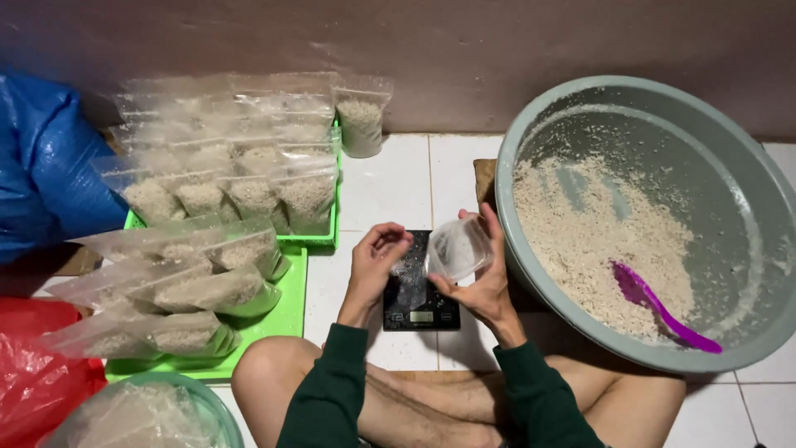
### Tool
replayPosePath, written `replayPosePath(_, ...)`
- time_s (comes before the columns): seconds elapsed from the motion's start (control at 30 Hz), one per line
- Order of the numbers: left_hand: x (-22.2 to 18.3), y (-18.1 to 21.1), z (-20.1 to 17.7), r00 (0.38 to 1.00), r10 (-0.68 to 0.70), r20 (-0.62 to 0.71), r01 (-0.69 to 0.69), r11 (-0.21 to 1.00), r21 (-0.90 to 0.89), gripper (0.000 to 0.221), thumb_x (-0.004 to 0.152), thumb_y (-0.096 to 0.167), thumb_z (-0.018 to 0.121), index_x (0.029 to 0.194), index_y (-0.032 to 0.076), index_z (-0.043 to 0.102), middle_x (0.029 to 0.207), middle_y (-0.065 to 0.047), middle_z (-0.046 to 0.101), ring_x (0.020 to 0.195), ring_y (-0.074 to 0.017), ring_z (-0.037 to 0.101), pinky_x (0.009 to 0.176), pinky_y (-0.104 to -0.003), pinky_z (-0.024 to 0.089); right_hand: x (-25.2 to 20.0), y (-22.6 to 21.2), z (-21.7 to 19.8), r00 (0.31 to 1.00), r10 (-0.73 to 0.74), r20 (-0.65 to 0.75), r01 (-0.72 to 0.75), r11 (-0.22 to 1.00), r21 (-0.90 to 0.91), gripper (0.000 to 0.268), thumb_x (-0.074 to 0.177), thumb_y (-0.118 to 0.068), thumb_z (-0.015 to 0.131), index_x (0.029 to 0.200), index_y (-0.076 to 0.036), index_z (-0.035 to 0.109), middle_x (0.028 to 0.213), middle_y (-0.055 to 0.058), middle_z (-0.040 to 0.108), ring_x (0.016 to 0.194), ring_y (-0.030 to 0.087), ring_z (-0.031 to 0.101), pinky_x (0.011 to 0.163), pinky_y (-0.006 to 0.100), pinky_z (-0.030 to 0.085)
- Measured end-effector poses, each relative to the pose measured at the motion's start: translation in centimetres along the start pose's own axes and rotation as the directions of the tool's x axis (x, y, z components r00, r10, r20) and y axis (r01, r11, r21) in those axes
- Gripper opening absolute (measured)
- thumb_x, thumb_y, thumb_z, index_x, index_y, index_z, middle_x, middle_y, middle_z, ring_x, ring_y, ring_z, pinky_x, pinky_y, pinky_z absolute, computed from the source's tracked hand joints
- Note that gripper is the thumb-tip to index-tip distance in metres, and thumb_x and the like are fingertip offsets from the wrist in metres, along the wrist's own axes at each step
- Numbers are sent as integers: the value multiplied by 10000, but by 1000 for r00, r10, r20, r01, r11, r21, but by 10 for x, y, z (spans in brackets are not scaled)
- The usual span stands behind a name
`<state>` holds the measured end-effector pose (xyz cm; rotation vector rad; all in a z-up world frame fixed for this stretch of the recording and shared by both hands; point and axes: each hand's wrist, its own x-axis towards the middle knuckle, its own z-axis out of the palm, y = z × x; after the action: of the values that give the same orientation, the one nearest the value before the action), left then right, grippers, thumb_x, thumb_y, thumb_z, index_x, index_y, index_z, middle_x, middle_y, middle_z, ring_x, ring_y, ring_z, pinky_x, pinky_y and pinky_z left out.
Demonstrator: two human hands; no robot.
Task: Manually filling small plastic bags with granular food material, weighing them on a digital scale for consistency, and organizing them into a storage tray.
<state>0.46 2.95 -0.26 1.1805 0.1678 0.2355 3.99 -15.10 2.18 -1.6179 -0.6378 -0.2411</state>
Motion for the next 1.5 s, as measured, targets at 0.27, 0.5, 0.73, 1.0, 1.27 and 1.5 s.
replayPosePath(0.27, 9, -46, 0, 941, -316, 120, 304, 947, 107, 410, 1066, 329, 419, 1283, 58, 637, 1157, -163, 672, 974, -201, 618, 798, -312, 539, -5, -6, 2, 978, -158, 136, 133, 976, 172, 1445, 457, -122, 1009, 1535, -53, 50, 1360, 262, 458, 1328, 430, 443, 1120, 527, 349)
replayPosePath(0.5, 13, -62, -7, 900, -426, 96, 426, 905, 16, 368, 1005, 332, 580, 1254, 76, 668, 1099, -82, 689, 905, -147, 624, 731, -244, 549, -11, -14, -5, 952, -213, 218, 171, 965, 197, 1360, 488, -114, 992, 1518, -58, 106, 1350, 278, 459, 1355, 468, 404, 1139, 553, 305)
replayPosePath(0.73, 32, -90, -23, 865, -484, 132, 497, 863, -93, 398, 999, 371, 605, 1273, 85, 637, 1075, -33, 664, 929, -134, 579, 868, -323, 532, -11, -27, -9, 919, -246, 307, 215, 968, 131, 1165, 634, -141, 904, 1507, -41, 140, 1347, 270, 492, 1326, 467, 453, 1082, 580, 359)
replayPosePath(1.0, 30, -89, -29, 846, -495, 196, 514, 856, -59, 243, 1014, 270, 565, 1126, 73, 652, 951, -16, 611, 905, -139, 556, 906, -354, 512, -8, -39, -16, 897, -281, 343, 244, 959, 146, 1179, 670, -168, 866, 1528, -71, 64, 1314, 281, 506, 1278, 449, 501, 1061, 564, 378)
replayPosePath(1.27, 27, -69, -21, 890, -395, 227, 430, 893, -130, 202, 1017, 196, 543, 1147, 60, 616, 959, -40, 637, 902, -139, 596, 907, -367, 532, -2, -44, -8, 878, -368, 308, 374, 927, 40, 1069, 703, -162, 834, 1491, -12, 127, 1293, 291, 507, 1233, 470, 531, 1044, 561, 396)
replayPosePath(1.5, 19, -58, -15, 881, -369, 297, 401, 915, -51, 172, 983, 162, 586, 1076, 41, 664, 832, -19, 618, 806, -129, 595, 809, -306, 540, 8, -40, -8, 894, -399, 205, 404, 914, 18, 1005, 675, -167, 867, 1439, -58, 224, 1294, 266, 476, 1253, 463, 499, 1079, 553, 381)
